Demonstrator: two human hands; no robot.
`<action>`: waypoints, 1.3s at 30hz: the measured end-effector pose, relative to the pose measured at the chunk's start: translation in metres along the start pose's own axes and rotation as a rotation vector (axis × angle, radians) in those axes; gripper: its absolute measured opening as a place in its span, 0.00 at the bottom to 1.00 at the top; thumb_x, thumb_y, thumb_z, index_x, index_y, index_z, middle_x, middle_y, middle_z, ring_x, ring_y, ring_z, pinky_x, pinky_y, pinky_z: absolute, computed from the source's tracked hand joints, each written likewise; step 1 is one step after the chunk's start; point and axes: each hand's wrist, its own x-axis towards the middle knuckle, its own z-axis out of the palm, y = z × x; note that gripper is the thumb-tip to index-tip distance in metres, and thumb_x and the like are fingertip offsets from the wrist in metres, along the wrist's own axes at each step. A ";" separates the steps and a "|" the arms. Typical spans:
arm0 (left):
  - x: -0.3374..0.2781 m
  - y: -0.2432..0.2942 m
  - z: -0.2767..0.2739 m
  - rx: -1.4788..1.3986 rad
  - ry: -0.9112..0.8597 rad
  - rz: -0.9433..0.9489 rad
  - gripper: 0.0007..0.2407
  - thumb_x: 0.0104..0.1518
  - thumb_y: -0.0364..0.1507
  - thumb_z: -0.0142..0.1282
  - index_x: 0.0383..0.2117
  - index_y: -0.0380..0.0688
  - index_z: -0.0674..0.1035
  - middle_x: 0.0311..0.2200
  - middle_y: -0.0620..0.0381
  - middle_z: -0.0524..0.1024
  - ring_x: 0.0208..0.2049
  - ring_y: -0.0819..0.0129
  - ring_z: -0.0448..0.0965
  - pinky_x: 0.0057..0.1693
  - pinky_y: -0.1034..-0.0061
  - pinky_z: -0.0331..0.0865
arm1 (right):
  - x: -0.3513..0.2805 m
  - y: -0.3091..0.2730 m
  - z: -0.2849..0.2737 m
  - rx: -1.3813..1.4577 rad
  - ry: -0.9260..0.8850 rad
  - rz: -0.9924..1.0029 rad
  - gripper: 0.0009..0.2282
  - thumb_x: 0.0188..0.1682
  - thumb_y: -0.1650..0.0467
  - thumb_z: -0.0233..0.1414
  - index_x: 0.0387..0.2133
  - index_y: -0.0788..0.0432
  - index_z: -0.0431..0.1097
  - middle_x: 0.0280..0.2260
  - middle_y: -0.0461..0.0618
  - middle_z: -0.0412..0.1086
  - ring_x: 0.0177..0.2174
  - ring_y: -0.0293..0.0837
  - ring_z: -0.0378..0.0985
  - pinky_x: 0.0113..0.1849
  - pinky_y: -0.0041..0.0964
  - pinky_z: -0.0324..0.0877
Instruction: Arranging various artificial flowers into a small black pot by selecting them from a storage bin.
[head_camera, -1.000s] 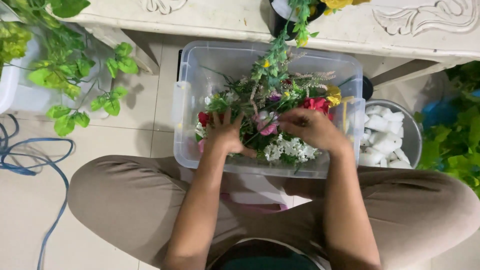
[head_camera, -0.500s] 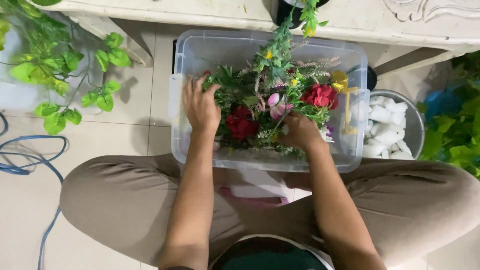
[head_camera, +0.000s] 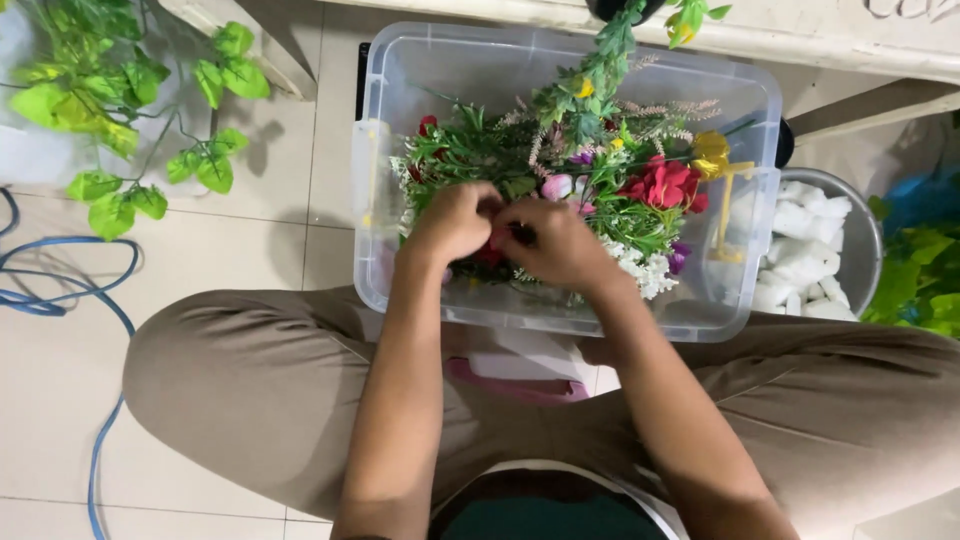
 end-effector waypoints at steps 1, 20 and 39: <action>0.003 -0.006 0.007 0.000 -0.001 0.000 0.11 0.56 0.26 0.52 0.40 0.54 0.84 0.40 0.51 0.82 0.48 0.48 0.81 0.54 0.56 0.74 | -0.003 0.008 0.009 0.000 0.000 0.001 0.07 0.41 0.74 0.61 0.33 0.60 0.77 0.31 0.57 0.79 0.35 0.59 0.82 0.38 0.50 0.77; 0.029 -0.044 0.058 0.383 0.030 -0.093 0.27 0.51 0.41 0.65 0.60 0.60 0.72 0.61 0.46 0.63 0.60 0.36 0.66 0.63 0.47 0.62 | -0.036 0.099 -0.026 -0.267 -0.238 0.367 0.26 0.29 0.83 0.49 0.45 0.57 0.75 0.49 0.60 0.74 0.53 0.62 0.74 0.55 0.52 0.69; -0.009 0.021 -0.004 0.132 0.845 0.289 0.12 0.54 0.25 0.63 0.41 0.46 0.74 0.38 0.53 0.72 0.37 0.49 0.80 0.40 0.61 0.77 | -0.035 0.060 -0.003 -0.171 0.002 0.156 0.14 0.33 0.78 0.53 0.31 0.52 0.80 0.35 0.53 0.76 0.39 0.62 0.79 0.40 0.53 0.75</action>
